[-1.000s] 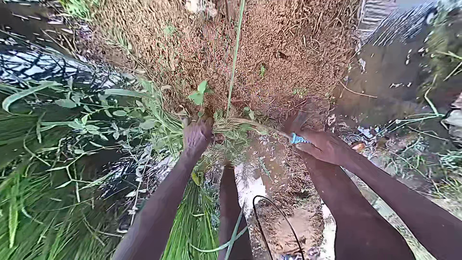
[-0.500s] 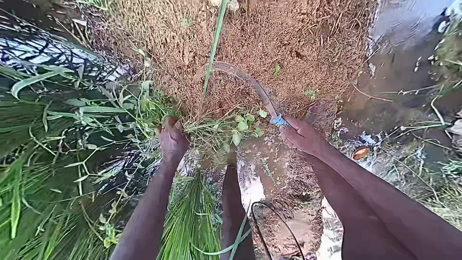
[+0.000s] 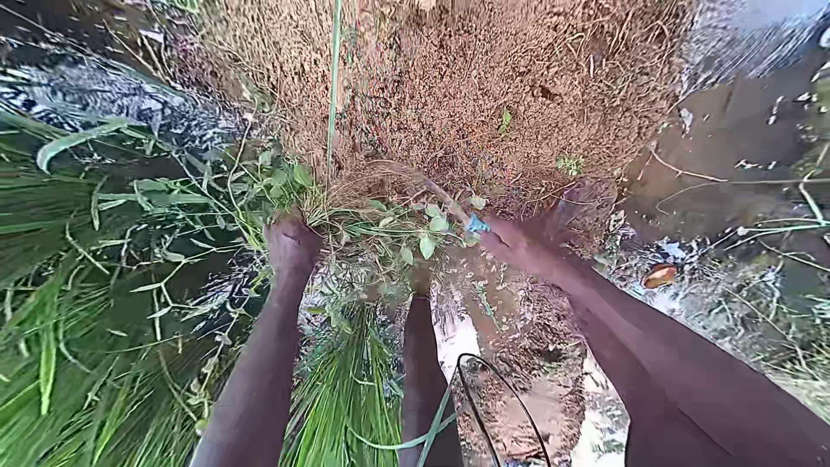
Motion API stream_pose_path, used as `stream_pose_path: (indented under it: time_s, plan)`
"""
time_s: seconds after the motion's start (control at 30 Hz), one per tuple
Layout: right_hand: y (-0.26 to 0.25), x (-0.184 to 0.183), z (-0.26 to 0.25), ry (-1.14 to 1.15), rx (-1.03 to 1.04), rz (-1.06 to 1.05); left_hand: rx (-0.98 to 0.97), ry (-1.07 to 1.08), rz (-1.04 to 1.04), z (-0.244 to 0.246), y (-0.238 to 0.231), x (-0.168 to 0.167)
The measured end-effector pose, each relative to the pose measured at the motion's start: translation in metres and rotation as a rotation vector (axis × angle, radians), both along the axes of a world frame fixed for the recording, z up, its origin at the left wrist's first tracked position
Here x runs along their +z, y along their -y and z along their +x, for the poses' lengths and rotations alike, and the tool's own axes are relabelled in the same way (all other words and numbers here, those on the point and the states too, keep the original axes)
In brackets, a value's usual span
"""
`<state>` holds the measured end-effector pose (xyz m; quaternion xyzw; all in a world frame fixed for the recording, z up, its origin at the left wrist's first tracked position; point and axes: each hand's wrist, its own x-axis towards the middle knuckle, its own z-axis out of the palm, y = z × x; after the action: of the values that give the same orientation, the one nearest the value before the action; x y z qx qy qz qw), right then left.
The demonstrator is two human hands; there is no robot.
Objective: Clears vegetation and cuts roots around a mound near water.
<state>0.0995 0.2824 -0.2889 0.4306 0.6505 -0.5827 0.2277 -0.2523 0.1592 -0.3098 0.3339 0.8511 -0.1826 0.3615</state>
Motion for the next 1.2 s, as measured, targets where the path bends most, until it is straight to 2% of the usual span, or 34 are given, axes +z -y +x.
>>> stream_pose_path:
  time_s: [0.07,0.17,0.23,0.3,0.37,0.47,0.57,0.7,0.8,0.9,1.07,1.2]
  plan:
    - [-0.002,0.027,0.066,0.058,-0.101,-0.014,0.024,0.032,0.022,-0.004,0.032,-0.016]
    - [-0.015,0.060,0.113,0.108,-0.329,-0.131,-0.057,0.151,0.041,0.038,0.055,-0.003]
    - [-0.013,0.066,0.117,0.051,-0.399,-0.074,0.025,0.160,0.025,0.056,0.074,0.006]
    - [-0.005,0.059,0.112,-0.010,-0.355,0.049,0.222,0.077,0.008,0.055,0.105,0.007]
    - [0.002,0.048,0.100,-0.070,-0.336,0.082,0.391,0.002,0.011,0.049,0.134,0.012]
    - [0.003,0.042,0.088,-0.071,-0.253,0.064,0.463,0.065,-0.077,0.060,0.163,0.027]
    - [-0.003,0.043,0.093,-0.044,-0.128,0.164,0.458,0.140,-0.083,0.077,0.161,0.027]
    - [-0.007,0.059,0.100,-0.047,-0.204,0.137,0.516,0.105,-0.036,0.088,0.134,0.023]
    - [-0.006,0.066,0.102,-0.018,-0.202,0.150,0.568,0.050,0.046,0.078,0.136,0.018]
    - [-0.002,0.059,0.093,-0.059,-0.096,0.213,0.551,0.017,0.090,0.052,0.147,0.012]
    - [0.000,0.049,0.081,-0.096,0.006,0.209,0.524,0.025,0.038,0.030,0.132,0.004]
    - [0.000,0.064,0.102,-0.041,-0.112,0.238,0.607,0.040,0.037,0.040,0.112,-0.012]
